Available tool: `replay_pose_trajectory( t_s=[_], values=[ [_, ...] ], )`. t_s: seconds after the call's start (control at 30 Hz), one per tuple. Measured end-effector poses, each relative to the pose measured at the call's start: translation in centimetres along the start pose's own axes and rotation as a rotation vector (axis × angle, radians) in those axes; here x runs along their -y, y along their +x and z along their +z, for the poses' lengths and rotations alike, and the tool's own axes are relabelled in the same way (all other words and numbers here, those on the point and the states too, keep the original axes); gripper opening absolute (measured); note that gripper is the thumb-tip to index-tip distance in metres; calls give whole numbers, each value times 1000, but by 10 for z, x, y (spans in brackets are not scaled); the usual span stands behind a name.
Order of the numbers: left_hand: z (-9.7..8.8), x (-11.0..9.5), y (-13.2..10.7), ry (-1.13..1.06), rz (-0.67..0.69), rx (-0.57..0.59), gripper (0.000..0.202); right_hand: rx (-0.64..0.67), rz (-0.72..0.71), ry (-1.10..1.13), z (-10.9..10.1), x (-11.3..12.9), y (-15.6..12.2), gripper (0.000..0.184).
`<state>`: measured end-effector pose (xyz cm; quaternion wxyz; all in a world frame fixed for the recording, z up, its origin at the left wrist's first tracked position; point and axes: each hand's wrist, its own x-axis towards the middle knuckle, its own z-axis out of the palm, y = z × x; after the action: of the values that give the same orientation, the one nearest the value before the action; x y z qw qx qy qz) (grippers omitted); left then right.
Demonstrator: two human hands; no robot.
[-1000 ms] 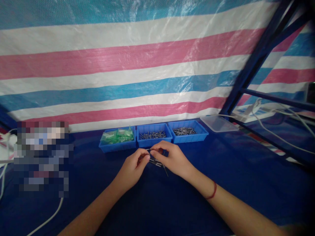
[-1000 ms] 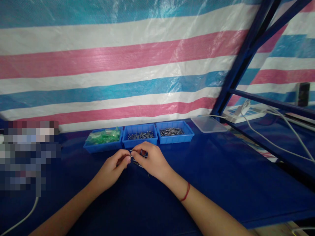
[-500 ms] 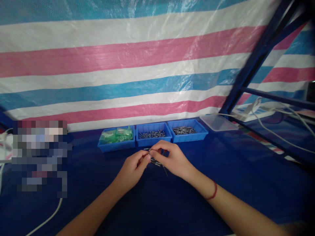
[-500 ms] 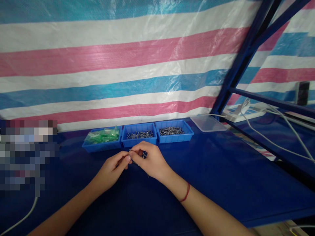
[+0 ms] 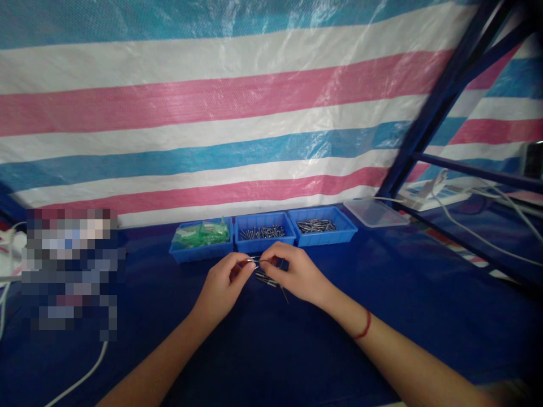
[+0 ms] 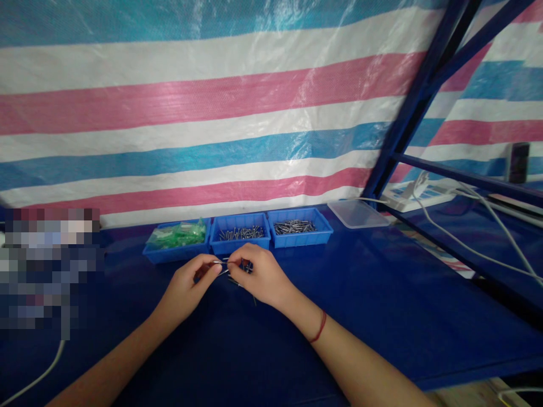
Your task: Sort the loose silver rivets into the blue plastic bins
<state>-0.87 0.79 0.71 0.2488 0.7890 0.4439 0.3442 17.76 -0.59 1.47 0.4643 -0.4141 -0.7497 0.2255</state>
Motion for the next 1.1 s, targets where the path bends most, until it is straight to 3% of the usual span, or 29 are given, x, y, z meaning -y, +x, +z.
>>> replay_pose_trajectory(
  t_s=[0.13, 0.3, 0.43, 0.53, 0.63, 0.77, 0.87, 1.0, 1.1],
  values=[
    [-5, 1, 2, 150, 41, 36, 21, -164, 15, -203, -14, -12, 6, 11],
    [-11, 5, 2, 294, 54, 89, 21, -445, 210, -479, -49, -34, 8, 19],
    [-12, 12, 2, 369, 39, 165, 23, -492, 250, -551, -68, -42, 6, 23],
    [-11, 18, 3, 395, 59, 214, 24, -481, 236, -553, -66, -38, 6, 24],
    [-9, 22, 5, 408, 93, 222, 25, -398, 182, -523, -48, -29, 7, 20],
    [-7, 21, 7, 431, 173, 203, 24, -63, 1, -408, -13, -13, 1, 16],
    [-6, 18, 6, 372, 189, 178, 22, 89, -64, -347, 5, -7, -4, 14],
    [-4, 12, 4, 156, 128, 98, 18, 151, -55, -265, 10, -7, -5, 15],
    [1, 7, 1, -94, 6, -1, 15, 145, -17, -204, 10, -7, -4, 14]
  ],
)
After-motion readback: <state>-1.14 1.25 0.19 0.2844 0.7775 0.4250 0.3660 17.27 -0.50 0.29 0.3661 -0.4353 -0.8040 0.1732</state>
